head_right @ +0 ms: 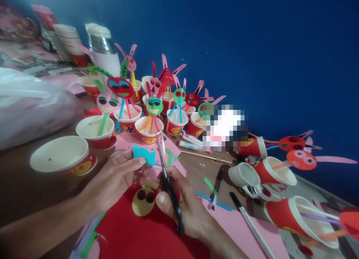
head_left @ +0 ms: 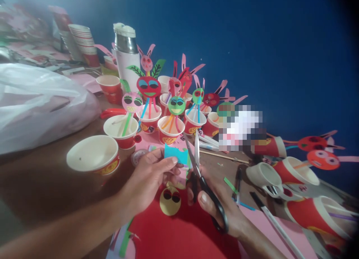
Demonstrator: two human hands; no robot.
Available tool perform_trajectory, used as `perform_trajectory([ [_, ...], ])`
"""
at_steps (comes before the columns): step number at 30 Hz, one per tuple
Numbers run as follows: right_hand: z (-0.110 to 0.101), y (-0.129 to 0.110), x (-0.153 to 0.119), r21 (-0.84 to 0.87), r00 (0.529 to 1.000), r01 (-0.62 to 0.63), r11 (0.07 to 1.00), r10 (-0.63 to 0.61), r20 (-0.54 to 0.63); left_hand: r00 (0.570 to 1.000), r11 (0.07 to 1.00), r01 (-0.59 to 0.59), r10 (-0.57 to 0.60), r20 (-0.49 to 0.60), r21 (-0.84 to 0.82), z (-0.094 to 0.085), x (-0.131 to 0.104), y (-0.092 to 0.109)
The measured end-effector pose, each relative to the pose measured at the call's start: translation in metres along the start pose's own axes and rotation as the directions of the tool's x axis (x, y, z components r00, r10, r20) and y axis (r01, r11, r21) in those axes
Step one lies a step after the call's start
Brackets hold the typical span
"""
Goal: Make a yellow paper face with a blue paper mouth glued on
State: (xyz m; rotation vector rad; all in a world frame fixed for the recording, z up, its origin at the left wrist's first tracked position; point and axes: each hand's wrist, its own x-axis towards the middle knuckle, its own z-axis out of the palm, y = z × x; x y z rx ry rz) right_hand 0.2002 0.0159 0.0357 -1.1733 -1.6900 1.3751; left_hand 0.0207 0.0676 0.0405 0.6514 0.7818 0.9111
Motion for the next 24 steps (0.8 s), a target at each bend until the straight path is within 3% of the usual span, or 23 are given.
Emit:
perform_trajectory([
  [24, 0.0084, -0.0006, -0.0016, -0.107, 0.995, -0.073, 0.992, 0.080, 0.064, 1.000, 0.999, -0.030, 0.030, 0.005, 0.010, 0.0041, -0.0014, 0.0028],
])
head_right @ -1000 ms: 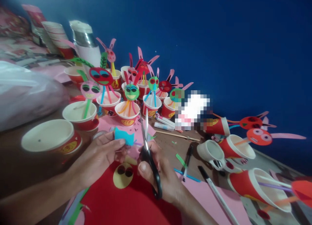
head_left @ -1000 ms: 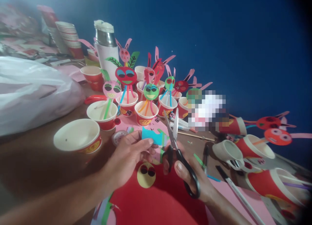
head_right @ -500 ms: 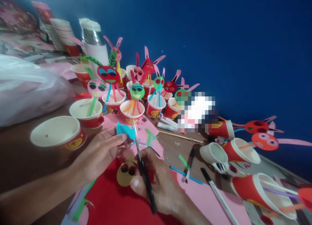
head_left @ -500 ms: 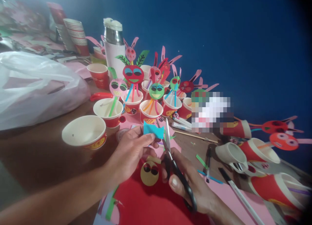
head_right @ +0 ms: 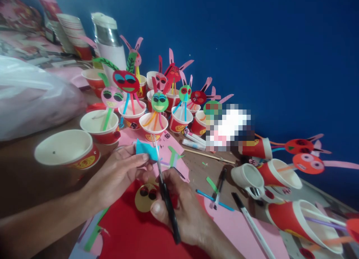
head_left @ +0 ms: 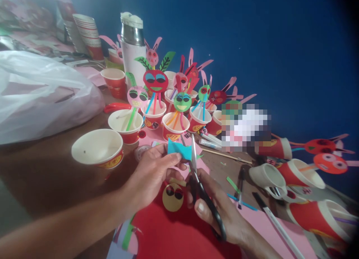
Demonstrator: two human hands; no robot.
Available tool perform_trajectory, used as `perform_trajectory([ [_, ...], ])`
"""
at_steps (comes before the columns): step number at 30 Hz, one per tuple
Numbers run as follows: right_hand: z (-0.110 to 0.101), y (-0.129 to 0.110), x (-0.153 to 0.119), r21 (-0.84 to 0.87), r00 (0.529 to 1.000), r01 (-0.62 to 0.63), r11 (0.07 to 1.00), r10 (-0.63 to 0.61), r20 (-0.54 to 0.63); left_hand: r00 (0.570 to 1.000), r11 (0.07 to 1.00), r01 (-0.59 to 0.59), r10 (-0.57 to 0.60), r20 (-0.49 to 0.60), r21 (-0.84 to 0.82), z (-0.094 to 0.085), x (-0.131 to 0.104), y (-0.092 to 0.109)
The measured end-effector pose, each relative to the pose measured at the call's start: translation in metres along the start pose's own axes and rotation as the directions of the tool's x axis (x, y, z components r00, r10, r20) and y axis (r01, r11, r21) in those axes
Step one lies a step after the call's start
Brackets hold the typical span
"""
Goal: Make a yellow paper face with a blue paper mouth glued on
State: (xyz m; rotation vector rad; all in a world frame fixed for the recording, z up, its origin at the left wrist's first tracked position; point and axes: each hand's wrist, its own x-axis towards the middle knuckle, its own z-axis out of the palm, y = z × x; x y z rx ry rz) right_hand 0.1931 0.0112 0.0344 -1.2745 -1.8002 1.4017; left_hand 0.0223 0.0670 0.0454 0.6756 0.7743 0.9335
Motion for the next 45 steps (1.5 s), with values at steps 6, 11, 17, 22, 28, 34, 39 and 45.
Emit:
perform_trajectory([
  [6, 0.0009, 0.0007, -0.0004, -0.022, 1.000, 0.015, 1.000, -0.015, -0.009, 1.000, 1.000, 0.003, -0.003, 0.015, -0.010, -0.0002, -0.0011, 0.0011],
  [11, 0.0004, -0.0003, 0.0015, -0.052, 1.000, 0.008, 0.999, -0.009, -0.019, 1.000, 1.000, 0.011, -0.011, 0.001, -0.009, -0.0005, -0.0016, -0.0001],
  [17, 0.0003, -0.0023, 0.0005, -0.050, 1.000, 0.005, 0.999, -0.006, -0.025, 1.000, 1.000, 0.017, -0.017, -0.008, -0.001, 0.0001, -0.0003, 0.0013],
  [22, 0.0004, 0.0013, -0.0004, -0.058, 0.999, -0.020, 0.998, 0.018, -0.037, 1.000, 1.000, 0.003, -0.003, -0.003, 0.022, -0.0013, 0.0001, 0.0007],
  [28, 0.0003, 0.0000, 0.0022, 0.000, 1.000, -0.019, 1.000, 0.019, -0.018, 1.000, 1.000, -0.012, 0.012, 0.014, 0.025, -0.0006, 0.0002, 0.0004],
  [34, -0.0012, -0.0027, 0.0034, 0.009, 1.000, -0.023, 1.000, 0.023, -0.021, 1.000, 0.999, -0.020, 0.019, 0.016, 0.032, 0.0000, -0.0002, 0.0011],
  [39, -0.0016, -0.0044, 0.0016, 0.067, 0.999, -0.034, 0.997, 0.035, -0.013, 1.000, 0.999, -0.011, 0.011, 0.006, 0.040, -0.0018, 0.0000, 0.0004],
  [45, -0.0036, -0.0027, 0.0010, 0.103, 0.997, -0.075, 0.992, 0.074, 0.008, 1.000, 0.998, -0.011, 0.012, -0.006, 0.056, -0.0028, 0.0024, 0.0002],
])
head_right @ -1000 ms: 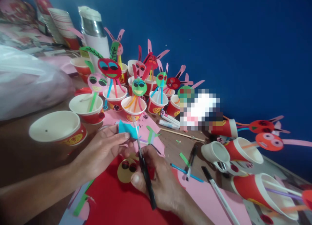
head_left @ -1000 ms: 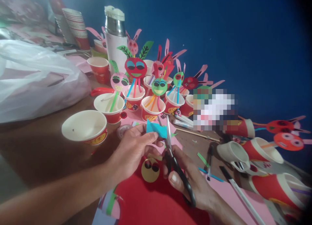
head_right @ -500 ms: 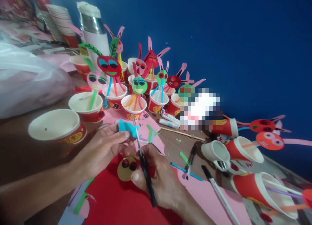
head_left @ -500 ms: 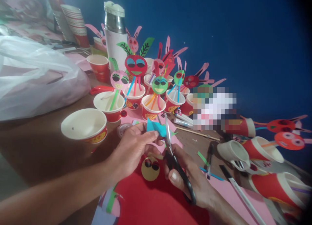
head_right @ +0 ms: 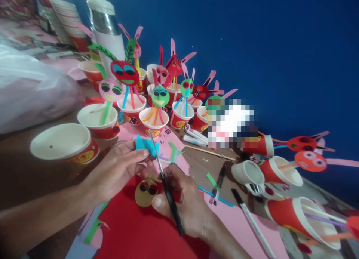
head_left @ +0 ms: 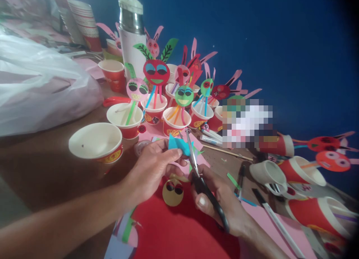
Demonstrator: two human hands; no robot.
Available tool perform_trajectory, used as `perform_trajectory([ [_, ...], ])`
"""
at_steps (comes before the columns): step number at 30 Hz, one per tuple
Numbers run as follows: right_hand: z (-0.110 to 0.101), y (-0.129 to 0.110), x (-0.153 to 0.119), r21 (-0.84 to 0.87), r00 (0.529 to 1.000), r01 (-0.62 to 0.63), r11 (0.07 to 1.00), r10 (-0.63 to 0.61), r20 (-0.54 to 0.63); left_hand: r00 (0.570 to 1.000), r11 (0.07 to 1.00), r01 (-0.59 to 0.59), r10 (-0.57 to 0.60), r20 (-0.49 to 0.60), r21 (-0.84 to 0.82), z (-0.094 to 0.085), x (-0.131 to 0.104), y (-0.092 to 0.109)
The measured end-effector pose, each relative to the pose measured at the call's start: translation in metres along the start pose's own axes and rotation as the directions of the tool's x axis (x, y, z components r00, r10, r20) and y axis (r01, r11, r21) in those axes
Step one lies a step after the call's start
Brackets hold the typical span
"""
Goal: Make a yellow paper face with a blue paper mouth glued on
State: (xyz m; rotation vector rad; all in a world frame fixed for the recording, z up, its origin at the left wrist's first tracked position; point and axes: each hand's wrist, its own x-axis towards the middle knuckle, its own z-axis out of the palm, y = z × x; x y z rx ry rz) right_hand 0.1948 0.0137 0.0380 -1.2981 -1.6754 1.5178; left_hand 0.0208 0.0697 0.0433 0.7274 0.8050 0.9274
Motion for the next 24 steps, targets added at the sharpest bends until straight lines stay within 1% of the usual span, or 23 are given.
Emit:
perform_trajectory([
  [5, -0.0011, 0.0019, 0.0008, -0.003, 1.000, -0.025, 1.000, 0.025, 0.000, 1.000, 1.000, 0.008, -0.008, -0.003, -0.014, 0.0002, -0.0006, 0.0008],
  [18, -0.0059, 0.0002, 0.0009, 0.060, 0.999, -0.027, 0.998, 0.025, 0.022, 1.000, 1.000, 0.003, -0.003, -0.021, -0.002, 0.0000, 0.0003, 0.0016],
  [24, -0.0056, 0.0008, -0.0005, 0.100, 0.998, -0.053, 0.994, 0.051, 0.027, 1.000, 1.000, 0.006, -0.007, -0.017, -0.004, 0.0000, 0.0005, 0.0010],
])
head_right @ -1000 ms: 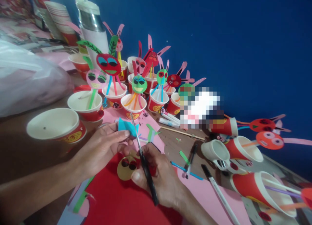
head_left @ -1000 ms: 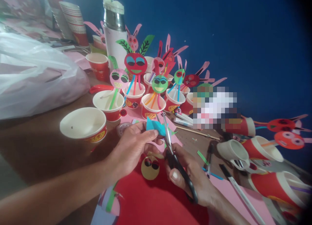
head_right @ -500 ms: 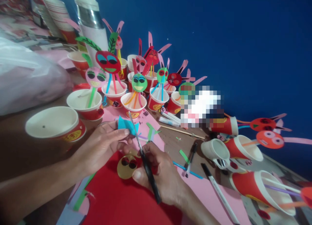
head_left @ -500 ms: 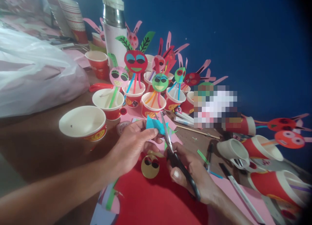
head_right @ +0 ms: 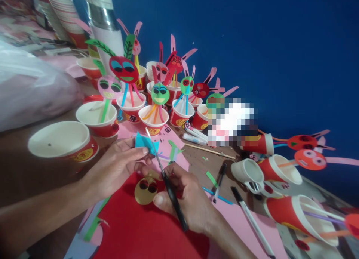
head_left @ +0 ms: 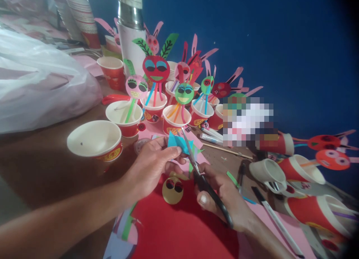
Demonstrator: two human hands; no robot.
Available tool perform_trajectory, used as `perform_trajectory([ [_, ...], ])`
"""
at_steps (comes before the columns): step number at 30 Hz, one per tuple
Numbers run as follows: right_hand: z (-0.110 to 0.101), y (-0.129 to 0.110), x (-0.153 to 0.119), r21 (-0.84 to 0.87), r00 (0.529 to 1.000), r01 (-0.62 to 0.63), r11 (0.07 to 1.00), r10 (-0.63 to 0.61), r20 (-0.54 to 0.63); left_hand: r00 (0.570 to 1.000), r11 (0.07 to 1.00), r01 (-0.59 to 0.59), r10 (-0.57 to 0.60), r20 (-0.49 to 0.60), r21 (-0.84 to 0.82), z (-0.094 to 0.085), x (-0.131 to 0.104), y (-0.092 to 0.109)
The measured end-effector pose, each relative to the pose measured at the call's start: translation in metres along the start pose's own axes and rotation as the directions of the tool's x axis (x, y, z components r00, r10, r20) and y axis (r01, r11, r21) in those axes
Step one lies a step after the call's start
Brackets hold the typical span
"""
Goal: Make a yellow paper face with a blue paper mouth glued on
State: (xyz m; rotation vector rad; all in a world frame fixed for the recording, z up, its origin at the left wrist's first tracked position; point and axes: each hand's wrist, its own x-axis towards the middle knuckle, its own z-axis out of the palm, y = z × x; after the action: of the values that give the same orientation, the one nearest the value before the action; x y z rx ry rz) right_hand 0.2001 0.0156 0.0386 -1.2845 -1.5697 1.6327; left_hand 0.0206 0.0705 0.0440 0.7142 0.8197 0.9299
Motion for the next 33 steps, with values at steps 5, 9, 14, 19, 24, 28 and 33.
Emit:
perform_trajectory([
  [5, -0.0006, 0.0011, -0.0007, 0.026, 1.000, -0.014, 1.000, 0.014, 0.000, 1.000, 1.000, -0.001, 0.001, -0.007, -0.003, -0.0001, 0.0001, -0.0002],
  [9, -0.0019, -0.0003, -0.0005, 0.023, 0.999, -0.033, 0.999, 0.033, 0.001, 1.000, 1.000, 0.016, -0.016, -0.001, -0.001, -0.0010, 0.0001, -0.0004],
  [14, -0.0022, -0.0020, -0.0002, 0.090, 0.996, -0.084, 0.992, 0.085, -0.006, 1.000, 1.000, 0.009, -0.009, -0.001, 0.004, -0.0009, 0.0008, -0.0002],
  [19, -0.0005, -0.0009, -0.0004, 0.116, 0.996, -0.090, 0.989, 0.092, -0.016, 1.000, 1.000, 0.017, -0.017, 0.002, 0.015, -0.0017, 0.0005, -0.0008],
  [24, 0.0001, 0.0022, -0.0010, 0.131, 0.995, -0.090, 0.987, 0.093, -0.021, 1.000, 1.000, 0.008, -0.008, -0.011, 0.000, -0.0030, 0.0001, -0.0026],
  [28, 0.0009, 0.0043, -0.0009, 0.147, 0.996, -0.080, 0.986, 0.086, -0.033, 1.000, 1.000, 0.024, -0.024, -0.019, -0.002, -0.0027, 0.0005, -0.0019],
  [33, 0.0028, 0.0046, 0.0010, 0.164, 0.997, -0.061, 0.985, 0.069, -0.041, 0.999, 0.998, 0.051, -0.051, -0.001, -0.037, -0.0026, 0.0014, -0.0014],
])
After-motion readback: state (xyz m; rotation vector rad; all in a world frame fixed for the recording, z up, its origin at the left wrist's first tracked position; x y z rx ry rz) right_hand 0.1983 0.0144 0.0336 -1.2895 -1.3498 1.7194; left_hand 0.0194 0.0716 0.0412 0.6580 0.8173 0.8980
